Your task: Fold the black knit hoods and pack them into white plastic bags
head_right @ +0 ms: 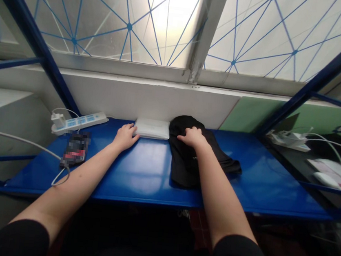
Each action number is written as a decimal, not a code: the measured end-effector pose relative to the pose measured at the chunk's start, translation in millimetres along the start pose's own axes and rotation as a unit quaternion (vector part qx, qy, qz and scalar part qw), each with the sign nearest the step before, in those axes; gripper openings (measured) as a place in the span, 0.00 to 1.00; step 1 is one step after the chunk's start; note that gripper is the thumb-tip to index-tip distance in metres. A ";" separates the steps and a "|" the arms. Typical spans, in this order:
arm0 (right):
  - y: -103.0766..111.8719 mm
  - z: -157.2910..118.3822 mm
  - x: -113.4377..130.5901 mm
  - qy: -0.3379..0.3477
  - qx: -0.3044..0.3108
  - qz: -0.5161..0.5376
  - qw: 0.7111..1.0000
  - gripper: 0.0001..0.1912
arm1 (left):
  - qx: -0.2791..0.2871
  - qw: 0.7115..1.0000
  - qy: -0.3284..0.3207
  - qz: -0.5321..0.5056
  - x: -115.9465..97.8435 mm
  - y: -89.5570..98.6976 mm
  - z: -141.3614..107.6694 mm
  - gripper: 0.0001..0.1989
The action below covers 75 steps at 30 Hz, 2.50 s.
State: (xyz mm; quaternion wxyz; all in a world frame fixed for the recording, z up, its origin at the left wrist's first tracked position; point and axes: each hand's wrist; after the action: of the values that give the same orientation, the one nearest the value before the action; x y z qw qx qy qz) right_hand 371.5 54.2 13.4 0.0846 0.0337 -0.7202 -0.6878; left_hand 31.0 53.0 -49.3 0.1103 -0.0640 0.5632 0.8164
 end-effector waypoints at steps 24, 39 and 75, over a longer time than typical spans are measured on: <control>9.0 -39.4 73.1 0.263 -0.119 0.611 0.737 0.23 | 0.062 0.994 -0.065 -0.066 -17.7 19.8 -18.0 0.23; 5.6 -24.3 33.4 0.105 -0.097 0.455 0.879 0.24 | 0.207 0.926 0.003 -0.316 -34.5 11.1 -26.6 0.38; -55.8 22.4 45.4 0.025 -0.199 0.421 0.885 0.22 | 0.179 0.935 -0.278 -0.129 -57.9 59.9 -62.8 0.22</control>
State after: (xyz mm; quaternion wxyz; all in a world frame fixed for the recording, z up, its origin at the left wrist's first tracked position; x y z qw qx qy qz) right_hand 319.3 65.9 -39.6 0.3892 -0.2724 -0.5124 -0.7154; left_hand 70.6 -32.3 -4.3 0.3770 0.1145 0.6338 0.6656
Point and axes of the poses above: each hand's wrist, its own z-axis towards the middle knuckle, its own y-axis out of the back of the hand, x = y × z, and after that the axes turned 11 degrees about y, right-handed
